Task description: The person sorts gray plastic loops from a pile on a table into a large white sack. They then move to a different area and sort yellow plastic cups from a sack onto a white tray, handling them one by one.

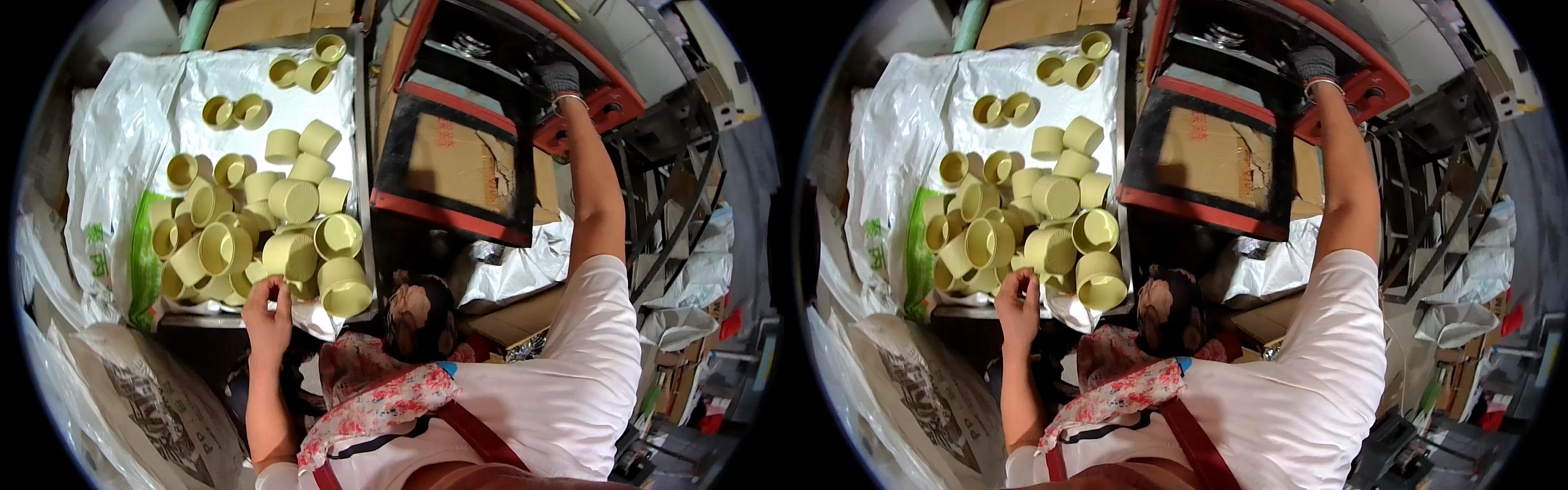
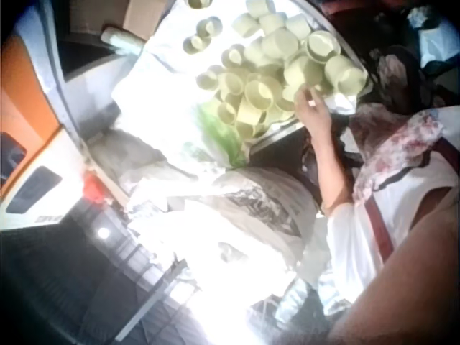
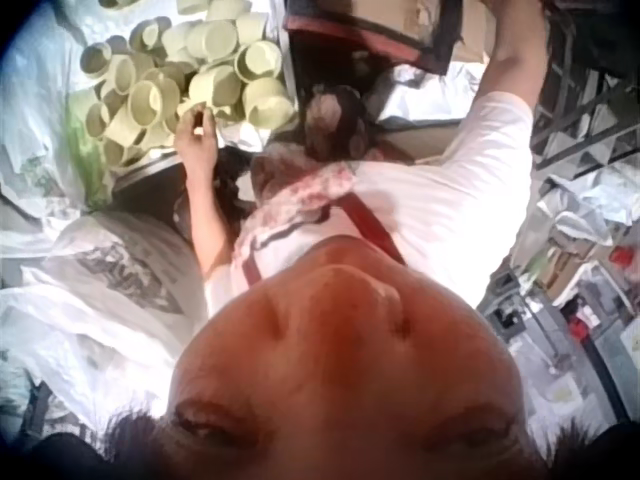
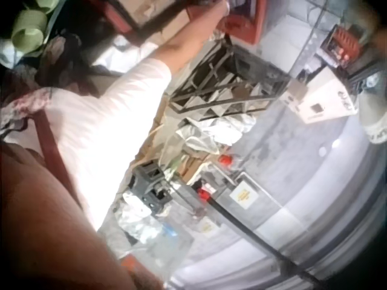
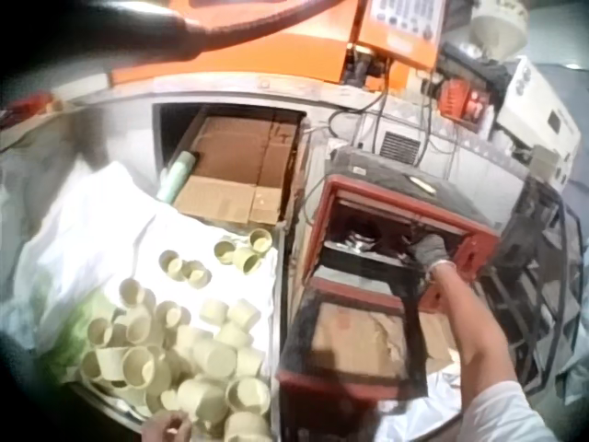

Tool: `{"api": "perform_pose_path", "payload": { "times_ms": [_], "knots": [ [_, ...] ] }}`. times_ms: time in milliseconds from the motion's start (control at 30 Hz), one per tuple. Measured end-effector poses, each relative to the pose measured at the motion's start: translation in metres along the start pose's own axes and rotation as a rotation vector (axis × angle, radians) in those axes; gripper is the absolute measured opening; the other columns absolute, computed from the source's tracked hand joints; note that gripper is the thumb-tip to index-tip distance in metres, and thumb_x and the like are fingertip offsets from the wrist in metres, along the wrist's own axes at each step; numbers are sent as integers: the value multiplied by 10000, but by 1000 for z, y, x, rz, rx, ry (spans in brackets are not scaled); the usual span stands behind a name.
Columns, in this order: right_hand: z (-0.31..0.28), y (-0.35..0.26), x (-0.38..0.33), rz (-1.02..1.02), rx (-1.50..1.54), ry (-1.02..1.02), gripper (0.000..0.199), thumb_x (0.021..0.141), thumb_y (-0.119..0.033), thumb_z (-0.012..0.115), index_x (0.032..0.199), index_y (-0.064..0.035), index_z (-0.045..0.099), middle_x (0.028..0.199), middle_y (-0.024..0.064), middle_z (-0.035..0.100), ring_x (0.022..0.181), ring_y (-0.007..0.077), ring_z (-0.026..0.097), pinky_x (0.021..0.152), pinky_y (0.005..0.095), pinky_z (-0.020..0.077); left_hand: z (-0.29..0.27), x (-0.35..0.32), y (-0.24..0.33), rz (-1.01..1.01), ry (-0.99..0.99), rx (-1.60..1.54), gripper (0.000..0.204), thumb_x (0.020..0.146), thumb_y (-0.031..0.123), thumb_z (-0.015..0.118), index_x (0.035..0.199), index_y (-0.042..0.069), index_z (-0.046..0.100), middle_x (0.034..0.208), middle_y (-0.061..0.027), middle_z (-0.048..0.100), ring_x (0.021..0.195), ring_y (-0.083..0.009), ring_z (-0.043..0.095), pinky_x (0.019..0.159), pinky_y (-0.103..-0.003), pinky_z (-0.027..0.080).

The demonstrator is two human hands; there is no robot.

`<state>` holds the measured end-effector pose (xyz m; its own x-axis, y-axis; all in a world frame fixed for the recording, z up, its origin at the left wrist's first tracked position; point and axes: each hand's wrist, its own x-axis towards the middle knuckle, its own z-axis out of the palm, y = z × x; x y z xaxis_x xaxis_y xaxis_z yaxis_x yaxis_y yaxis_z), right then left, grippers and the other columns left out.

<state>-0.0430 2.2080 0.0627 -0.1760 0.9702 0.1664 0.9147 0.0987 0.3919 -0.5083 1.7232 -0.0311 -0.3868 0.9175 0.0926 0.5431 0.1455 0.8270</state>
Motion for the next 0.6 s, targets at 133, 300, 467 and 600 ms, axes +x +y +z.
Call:
{"api": "perform_pose_path", "payload": {
  "times_ms": [133,300,467,600],
  "knots": [
    [7,3,-24,-305,23,226,369,848,-331,447,1105,-87,550,961,187,612,881,357,581,769,474,442,-9,2,-20,-6,-8,62,173,805,103,595,929,-17,574,821,-151,593,717,-240,581,641,-315,465],
    [7,1,-58,-113,212,430,337,891,-328,464,1109,-83,541,1061,132,586,939,304,569,778,377,456,-28,0,-34,-218,-53,38,222,768,117,612,946,-10,568,814,-153,617,695,-257,598,653,-333,474],
    [-95,-118,-181,-342,1069,258,128,886,-146,534,927,-34,581,820,90,617,756,165,594,695,301,462,-58,5,-65,-178,127,218,238,731,108,626,940,-1,586,858,-161,603,809,-306,578,730,-375,464],
    [-144,-185,-247,-678,950,236,76,847,-38,538,916,-21,567,840,87,593,746,180,585,679,298,466,-70,40,-102,-4,136,607,237,702,90,607,923,8,596,968,-176,564,953,-346,518,828,-402,433]
  ]
}}
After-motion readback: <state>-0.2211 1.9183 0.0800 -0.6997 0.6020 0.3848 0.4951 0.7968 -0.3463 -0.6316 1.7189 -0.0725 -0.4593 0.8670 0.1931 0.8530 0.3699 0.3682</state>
